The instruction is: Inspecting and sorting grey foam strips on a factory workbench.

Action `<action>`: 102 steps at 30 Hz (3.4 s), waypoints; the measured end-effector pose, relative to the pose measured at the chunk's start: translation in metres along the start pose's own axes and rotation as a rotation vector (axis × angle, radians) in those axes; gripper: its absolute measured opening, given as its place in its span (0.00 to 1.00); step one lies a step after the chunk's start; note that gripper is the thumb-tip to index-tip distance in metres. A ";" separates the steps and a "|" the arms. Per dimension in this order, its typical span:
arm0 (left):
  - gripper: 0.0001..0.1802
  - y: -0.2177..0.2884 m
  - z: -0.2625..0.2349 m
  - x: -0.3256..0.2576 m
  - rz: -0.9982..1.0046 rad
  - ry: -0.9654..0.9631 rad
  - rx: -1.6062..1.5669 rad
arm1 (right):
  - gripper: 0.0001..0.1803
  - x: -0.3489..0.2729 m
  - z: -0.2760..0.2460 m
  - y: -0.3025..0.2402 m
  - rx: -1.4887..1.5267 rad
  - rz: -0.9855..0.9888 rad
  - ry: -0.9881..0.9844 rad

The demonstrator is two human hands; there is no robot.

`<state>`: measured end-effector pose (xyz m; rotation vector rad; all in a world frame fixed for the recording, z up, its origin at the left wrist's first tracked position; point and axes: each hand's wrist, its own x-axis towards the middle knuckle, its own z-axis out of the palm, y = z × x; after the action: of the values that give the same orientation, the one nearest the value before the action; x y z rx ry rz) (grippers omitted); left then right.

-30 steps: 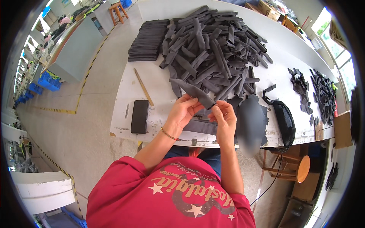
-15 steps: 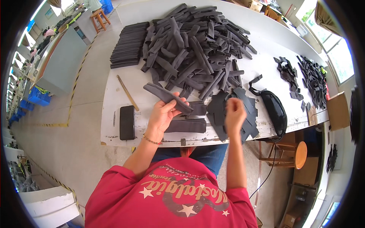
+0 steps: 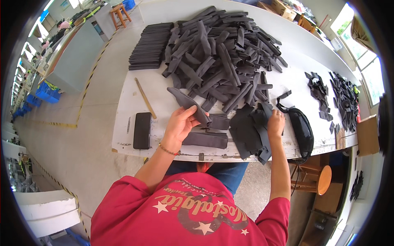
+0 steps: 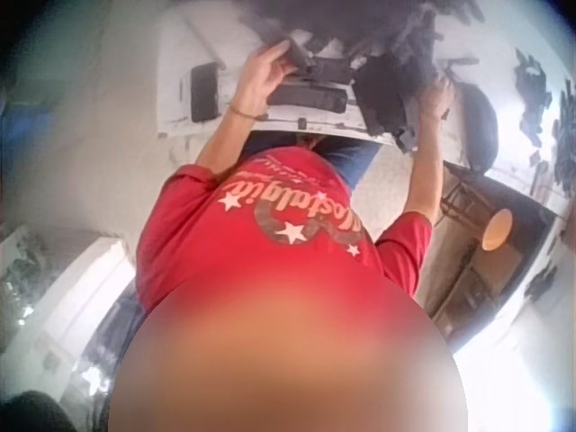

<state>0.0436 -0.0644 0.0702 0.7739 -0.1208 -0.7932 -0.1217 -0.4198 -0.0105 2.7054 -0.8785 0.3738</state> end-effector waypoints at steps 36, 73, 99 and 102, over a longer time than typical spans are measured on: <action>0.15 0.008 -0.009 -0.002 -0.202 -0.057 -0.074 | 0.19 -0.053 -0.191 -0.147 0.721 -0.489 0.313; 0.15 -0.016 0.037 -0.032 0.294 -0.147 0.096 | 0.20 -0.087 -0.171 -0.196 1.023 -0.444 0.217; 0.12 0.005 0.035 -0.028 0.285 0.007 -0.131 | 0.16 -0.080 -0.174 -0.175 0.986 -0.527 0.109; 0.11 0.015 0.039 -0.025 0.312 -0.034 -0.048 | 0.15 -0.080 -0.174 -0.176 1.002 -0.551 0.182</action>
<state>0.0198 -0.0631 0.1131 0.6761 -0.2463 -0.5118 -0.1062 -0.1819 0.0947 3.4987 0.2373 1.1353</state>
